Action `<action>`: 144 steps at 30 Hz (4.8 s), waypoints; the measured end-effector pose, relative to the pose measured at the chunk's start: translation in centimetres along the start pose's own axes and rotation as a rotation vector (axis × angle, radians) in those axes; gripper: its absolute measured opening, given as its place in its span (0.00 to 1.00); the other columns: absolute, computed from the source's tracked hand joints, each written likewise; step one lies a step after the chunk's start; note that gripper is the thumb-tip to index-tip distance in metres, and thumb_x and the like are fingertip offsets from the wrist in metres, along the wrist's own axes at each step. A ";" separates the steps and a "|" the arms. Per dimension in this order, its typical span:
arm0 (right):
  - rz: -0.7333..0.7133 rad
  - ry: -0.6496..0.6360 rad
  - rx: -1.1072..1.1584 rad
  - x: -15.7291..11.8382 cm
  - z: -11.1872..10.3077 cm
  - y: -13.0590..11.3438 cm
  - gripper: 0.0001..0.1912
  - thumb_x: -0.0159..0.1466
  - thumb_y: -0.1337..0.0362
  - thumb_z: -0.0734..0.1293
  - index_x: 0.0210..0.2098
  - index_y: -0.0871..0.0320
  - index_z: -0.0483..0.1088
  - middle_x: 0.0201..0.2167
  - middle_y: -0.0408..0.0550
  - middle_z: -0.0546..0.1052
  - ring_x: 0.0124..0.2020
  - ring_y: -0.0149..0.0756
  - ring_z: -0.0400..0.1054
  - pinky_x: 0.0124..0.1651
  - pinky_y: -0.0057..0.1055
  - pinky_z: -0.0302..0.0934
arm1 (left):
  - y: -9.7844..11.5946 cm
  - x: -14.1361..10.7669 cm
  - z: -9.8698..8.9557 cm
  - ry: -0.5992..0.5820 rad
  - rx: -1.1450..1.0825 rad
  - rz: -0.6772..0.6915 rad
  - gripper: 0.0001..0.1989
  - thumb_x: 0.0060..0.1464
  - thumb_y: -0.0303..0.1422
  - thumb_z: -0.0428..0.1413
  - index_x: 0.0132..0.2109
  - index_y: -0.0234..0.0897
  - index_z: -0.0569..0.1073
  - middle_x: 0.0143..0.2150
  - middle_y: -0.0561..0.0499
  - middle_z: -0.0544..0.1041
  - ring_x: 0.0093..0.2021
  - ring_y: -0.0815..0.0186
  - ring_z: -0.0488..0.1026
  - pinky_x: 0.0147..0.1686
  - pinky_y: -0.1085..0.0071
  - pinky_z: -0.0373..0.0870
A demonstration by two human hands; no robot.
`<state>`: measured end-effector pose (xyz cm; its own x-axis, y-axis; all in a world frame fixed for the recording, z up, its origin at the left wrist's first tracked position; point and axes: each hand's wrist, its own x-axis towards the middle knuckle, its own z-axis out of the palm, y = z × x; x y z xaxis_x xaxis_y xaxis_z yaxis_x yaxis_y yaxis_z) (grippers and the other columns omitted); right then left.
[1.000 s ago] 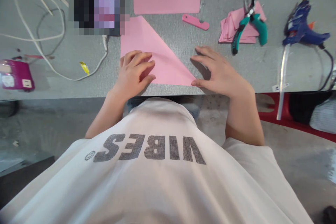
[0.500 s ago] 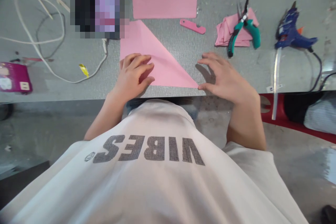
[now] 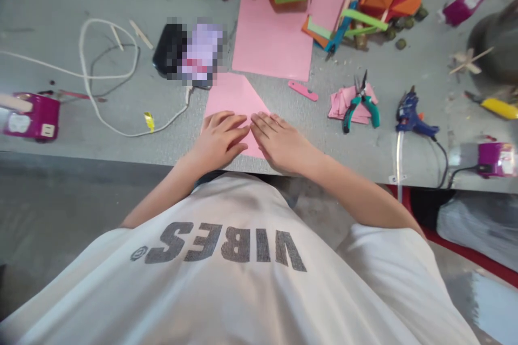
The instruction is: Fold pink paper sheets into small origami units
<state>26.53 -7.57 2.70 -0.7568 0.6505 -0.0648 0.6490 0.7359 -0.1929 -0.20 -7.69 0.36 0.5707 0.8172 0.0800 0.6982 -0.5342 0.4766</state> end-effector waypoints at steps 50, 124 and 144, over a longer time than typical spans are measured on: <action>0.170 0.127 -0.067 -17.3 1.4 -0.7 0.32 0.75 0.75 0.67 0.74 0.48 0.79 0.74 0.48 0.82 0.77 0.54 0.77 0.73 0.58 0.72 | -0.6 -0.1 -0.1 -0.015 -0.080 -0.066 0.20 0.75 0.45 0.62 0.67 0.47 0.84 0.80 0.44 0.77 0.82 0.38 0.63 0.82 0.35 0.56; 0.490 1.292 0.676 4.0 -1.1 8.5 0.27 0.72 0.34 0.74 0.40 0.52 0.79 0.30 0.41 0.70 0.31 0.36 0.63 0.35 0.36 0.65 | 2.5 7.6 -3.4 0.265 -1.362 -0.239 0.42 0.53 0.70 0.75 0.57 0.40 0.78 0.43 0.47 0.88 0.40 0.61 0.87 0.41 0.67 0.85; 0.541 1.120 1.315 4.5 0.3 6.2 0.22 0.63 0.42 0.87 0.45 0.49 0.85 0.46 0.48 0.91 0.49 0.47 0.87 0.57 0.49 0.84 | -2.2 8.7 0.4 0.423 -1.157 -0.185 0.32 0.61 0.62 0.75 0.51 0.37 0.83 0.42 0.47 0.87 0.39 0.62 0.83 0.37 0.69 0.79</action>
<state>27.16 -0.11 0.88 0.2606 0.9559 0.1357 -0.1206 0.1717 -0.9777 3.44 0.54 -0.37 0.1709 0.9800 0.1023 -0.1597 -0.0749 0.9843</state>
